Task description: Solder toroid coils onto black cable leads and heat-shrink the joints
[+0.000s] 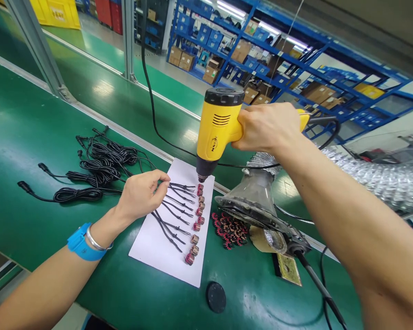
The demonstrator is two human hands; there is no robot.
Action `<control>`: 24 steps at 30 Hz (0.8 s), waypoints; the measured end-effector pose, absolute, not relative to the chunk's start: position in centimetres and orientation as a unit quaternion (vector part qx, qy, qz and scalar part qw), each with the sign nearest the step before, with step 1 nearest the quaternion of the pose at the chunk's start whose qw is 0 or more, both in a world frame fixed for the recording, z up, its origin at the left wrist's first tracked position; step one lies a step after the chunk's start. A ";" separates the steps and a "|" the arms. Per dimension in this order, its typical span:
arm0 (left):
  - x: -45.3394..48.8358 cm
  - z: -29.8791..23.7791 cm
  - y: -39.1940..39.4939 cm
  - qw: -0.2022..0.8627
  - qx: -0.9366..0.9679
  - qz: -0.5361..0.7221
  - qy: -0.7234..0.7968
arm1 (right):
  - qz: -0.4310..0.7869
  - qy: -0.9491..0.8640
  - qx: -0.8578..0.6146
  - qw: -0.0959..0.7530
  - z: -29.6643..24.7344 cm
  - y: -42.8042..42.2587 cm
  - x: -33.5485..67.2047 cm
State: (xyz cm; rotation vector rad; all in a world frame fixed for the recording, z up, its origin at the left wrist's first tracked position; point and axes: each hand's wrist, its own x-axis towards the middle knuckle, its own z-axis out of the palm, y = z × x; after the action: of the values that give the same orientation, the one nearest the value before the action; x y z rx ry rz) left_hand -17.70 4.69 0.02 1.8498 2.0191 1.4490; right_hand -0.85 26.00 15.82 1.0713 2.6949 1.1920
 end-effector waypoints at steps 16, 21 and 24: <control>-17.7 -0.1 4.8 0.010 0.600 0.468 0.648 | 0.377 0.865 0.331 -0.022 15.8 25.4 -0.6; -17.8 -0.1 4.8 0.003 0.600 0.469 0.648 | 0.377 0.863 0.336 -0.024 15.8 25.1 -0.9; -18.0 0.0 4.8 -0.002 0.595 0.470 0.652 | 0.369 0.865 0.340 -0.004 16.1 24.5 -0.6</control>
State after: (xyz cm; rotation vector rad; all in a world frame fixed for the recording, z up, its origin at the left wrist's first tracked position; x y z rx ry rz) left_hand -17.96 4.81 0.00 1.8717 2.0519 1.4789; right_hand -0.56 24.49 16.09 1.0706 2.7236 1.1634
